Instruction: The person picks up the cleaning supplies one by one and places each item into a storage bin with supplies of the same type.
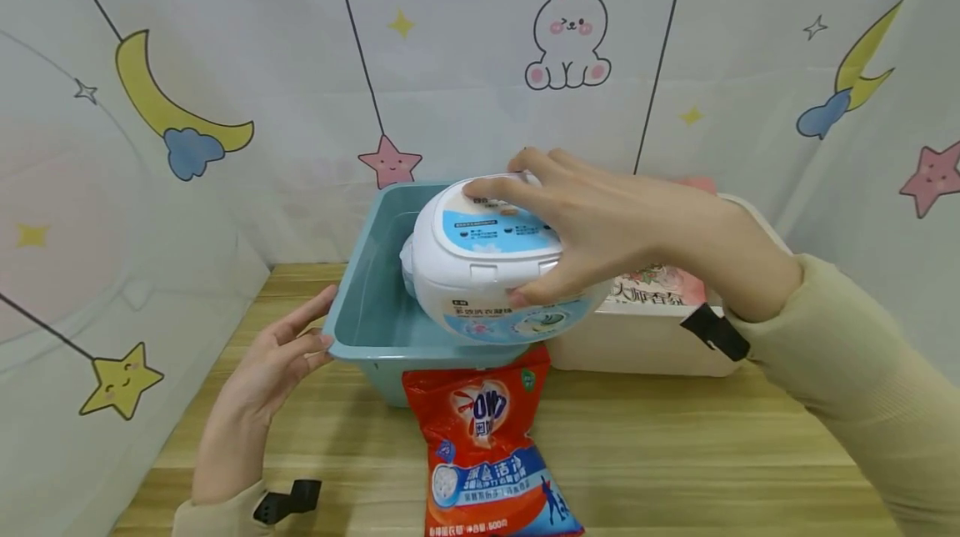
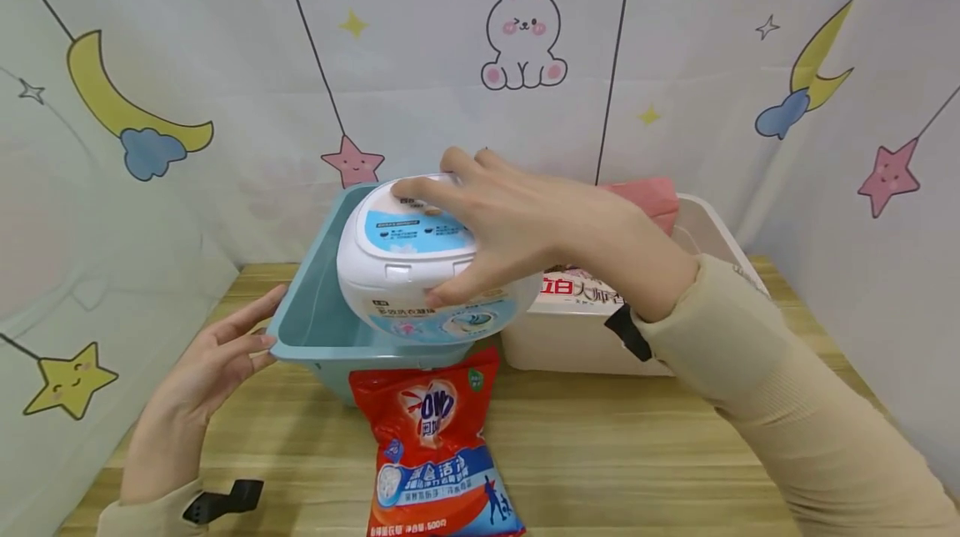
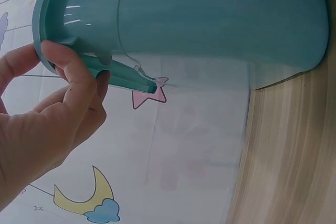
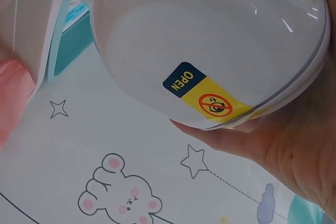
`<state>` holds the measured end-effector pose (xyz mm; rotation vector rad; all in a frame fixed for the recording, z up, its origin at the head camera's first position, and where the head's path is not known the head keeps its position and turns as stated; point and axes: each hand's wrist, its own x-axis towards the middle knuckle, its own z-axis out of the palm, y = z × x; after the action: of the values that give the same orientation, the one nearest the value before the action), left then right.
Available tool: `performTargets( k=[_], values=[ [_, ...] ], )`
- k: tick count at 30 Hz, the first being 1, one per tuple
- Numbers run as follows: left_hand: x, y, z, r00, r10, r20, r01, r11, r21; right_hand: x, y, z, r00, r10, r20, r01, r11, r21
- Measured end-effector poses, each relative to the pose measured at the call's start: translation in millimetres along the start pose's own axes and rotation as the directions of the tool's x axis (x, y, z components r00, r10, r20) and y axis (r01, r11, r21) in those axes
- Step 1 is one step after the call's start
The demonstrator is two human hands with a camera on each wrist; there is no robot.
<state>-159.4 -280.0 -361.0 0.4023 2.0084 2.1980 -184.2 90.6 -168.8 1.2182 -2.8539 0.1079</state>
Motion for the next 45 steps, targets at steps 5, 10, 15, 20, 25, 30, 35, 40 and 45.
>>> performTargets(
  k=[5,10,15,20,25,30,35,40,45],
  values=[
    [0.2,-0.4,1.3,1.000,-0.004,-0.013,0.003,1.000,-0.016,11,2,0,0.999,0.027,0.036,-0.026,1.000,-0.006],
    [0.5,0.2,2.0,1.000,-0.013,-0.019,0.013,1.000,-0.021,19,5,1,0.999,0.015,0.045,-0.016,1.000,0.003],
    [0.2,0.8,2.8,0.999,-0.028,-0.030,0.028,1.000,-0.004,24,5,3,1.000,0.005,0.030,-0.006,1.000,0.005],
    [-0.6,1.9,3.5,0.998,-0.033,-0.049,0.033,0.999,0.013,32,4,7,0.999,0.013,0.032,-0.014,1.000,0.015],
    [-0.7,3.0,4.3,0.999,-0.026,-0.048,0.027,0.999,0.022,43,3,13,0.999,0.007,0.036,-0.008,1.000,0.029],
    [-1.0,4.5,4.2,0.999,-0.021,-0.041,0.022,0.999,0.028,53,3,21,0.999,-0.008,0.042,0.006,0.999,0.052],
    [-1.7,5.2,4.4,0.998,-0.028,-0.055,0.030,0.999,0.031,64,1,30,0.998,-0.026,0.058,0.022,0.997,0.070],
    [-2.0,6.3,5.7,0.996,-0.048,-0.073,0.052,0.998,0.045,72,1,37,0.997,-0.032,0.070,0.028,0.997,0.066],
    [-1.7,7.8,6.3,0.994,-0.065,-0.085,0.069,0.996,0.050,77,-1,44,0.996,-0.039,0.081,0.034,0.997,0.063]
  ],
)
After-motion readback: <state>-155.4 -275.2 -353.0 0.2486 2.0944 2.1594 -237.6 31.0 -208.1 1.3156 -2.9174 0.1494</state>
